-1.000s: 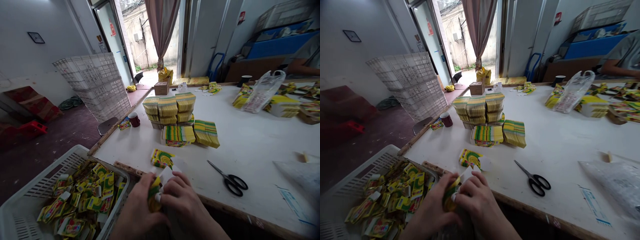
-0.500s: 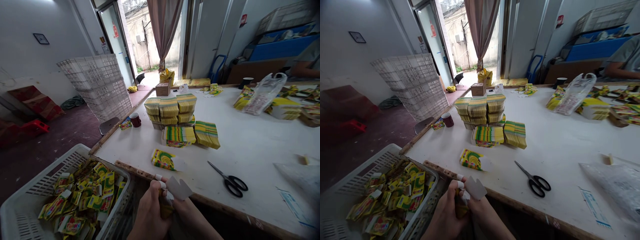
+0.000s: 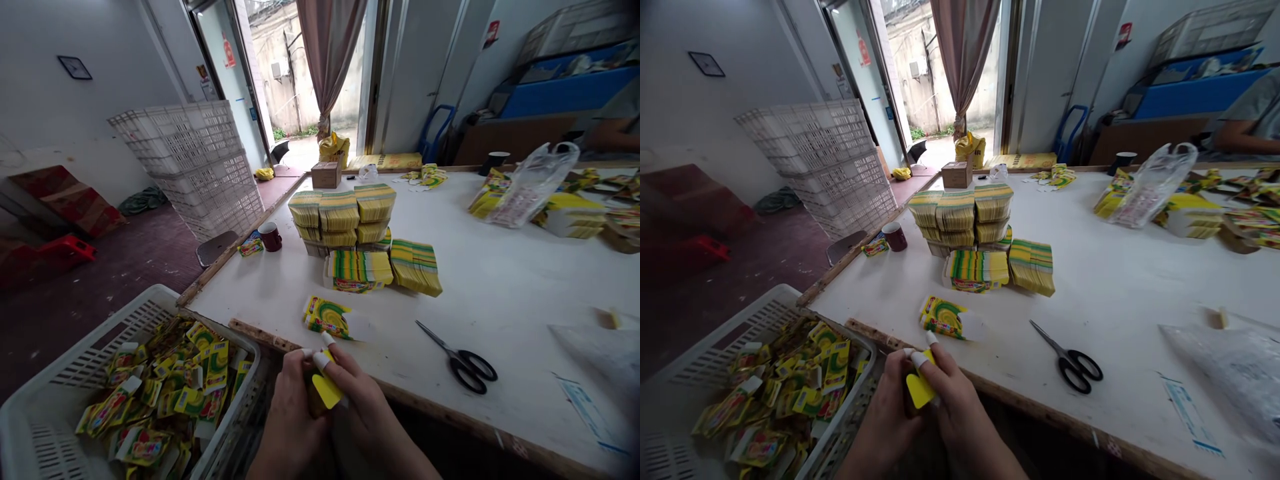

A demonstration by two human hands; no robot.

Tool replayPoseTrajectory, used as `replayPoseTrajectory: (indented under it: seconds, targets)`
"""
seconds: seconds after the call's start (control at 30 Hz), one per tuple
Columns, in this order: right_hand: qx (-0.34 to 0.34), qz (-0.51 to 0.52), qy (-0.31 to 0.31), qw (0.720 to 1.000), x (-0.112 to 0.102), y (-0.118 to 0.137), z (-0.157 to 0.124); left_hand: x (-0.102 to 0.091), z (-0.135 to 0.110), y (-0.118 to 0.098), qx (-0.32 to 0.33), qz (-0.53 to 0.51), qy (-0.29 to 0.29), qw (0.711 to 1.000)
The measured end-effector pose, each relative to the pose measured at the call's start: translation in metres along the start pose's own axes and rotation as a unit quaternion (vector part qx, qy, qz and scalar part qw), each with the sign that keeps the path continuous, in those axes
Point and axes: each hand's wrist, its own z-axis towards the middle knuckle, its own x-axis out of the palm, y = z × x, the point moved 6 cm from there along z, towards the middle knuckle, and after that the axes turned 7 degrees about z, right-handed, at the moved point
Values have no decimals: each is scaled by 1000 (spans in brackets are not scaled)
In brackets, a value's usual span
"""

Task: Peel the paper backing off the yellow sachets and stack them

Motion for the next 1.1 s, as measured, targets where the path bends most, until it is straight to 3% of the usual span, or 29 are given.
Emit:
replayPoseTrajectory:
  seconds: [0.17, 0.27, 0.4, 0.63, 0.77, 0.83, 0.97, 1.03, 1.1]
  targets:
    - [50, -79, 109, 990, 2, -3, 0, -19, 6, 1, -31, 67, 24, 997]
    - [73, -103, 127, 984, -9, 7, 7, -20, 5, -6, -8, 61, 51, 997]
    - [61, -51, 165, 983, -19, 23, 17, -18, 2, -15, 8, 38, 95, 995]
    - [90, -50, 151, 983, -14, 14, 15, -16, 2, -8, -20, 60, 111, 992]
    - [97, -8, 192, 977, -22, 16, 16, -10, 1, -11, -14, 37, 142, 989]
    - [102, 15, 174, 979, -24, 14, 18, -7, 0, -13, -13, 44, 138, 989]
    - [110, 96, 63, 987, -12, 2, 20, -7, 2, -10, -19, 68, 97, 993]
    - [121, 129, 22, 984, -5, -8, 19, -17, 6, 1, -25, 62, 64, 996]
    - [134, 111, -21, 984, -10, -18, 20, -42, 11, 19, -35, 69, -3, 997]
